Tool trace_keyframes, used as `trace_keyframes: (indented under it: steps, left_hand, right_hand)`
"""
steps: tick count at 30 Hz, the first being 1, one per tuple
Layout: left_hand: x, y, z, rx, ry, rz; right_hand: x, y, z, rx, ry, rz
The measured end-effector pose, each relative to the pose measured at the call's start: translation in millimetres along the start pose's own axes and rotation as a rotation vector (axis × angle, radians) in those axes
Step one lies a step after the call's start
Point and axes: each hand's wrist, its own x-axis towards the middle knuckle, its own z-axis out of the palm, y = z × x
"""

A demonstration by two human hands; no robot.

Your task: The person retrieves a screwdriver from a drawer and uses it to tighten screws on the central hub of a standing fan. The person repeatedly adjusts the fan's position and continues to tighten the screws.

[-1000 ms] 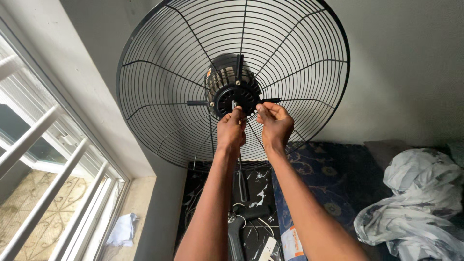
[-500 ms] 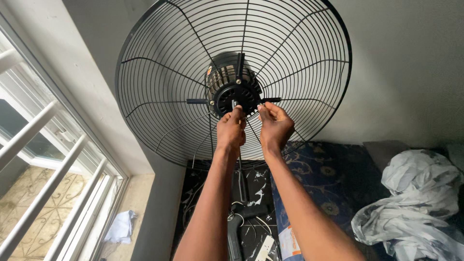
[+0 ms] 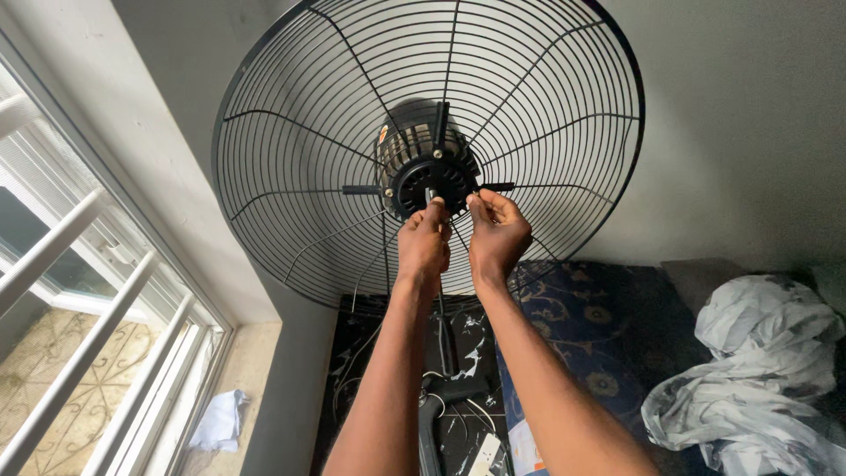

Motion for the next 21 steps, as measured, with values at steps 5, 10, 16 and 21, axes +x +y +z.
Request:
trace_keyframes:
  steps: [5,10,16,21]
  left_hand:
    - [-3,2,-1,0.021,-0.004,-0.008]
    - [-1,2,2,0.001,0.007,-0.013]
    - [-2,2,0,0.001,0.012,-0.025]
    - [-2,1,1,-0.010,0.002,-0.020]
  right_hand:
    - [-3,-9,-2,-0.113,0.008,-0.003]
    - [-3,-17,-1,-0.135,0.001,0.006]
    - [0,-14,1,-0.069,-0.008,0.056]
    - [2,-7,2,-0.022,-0.013,0.100]
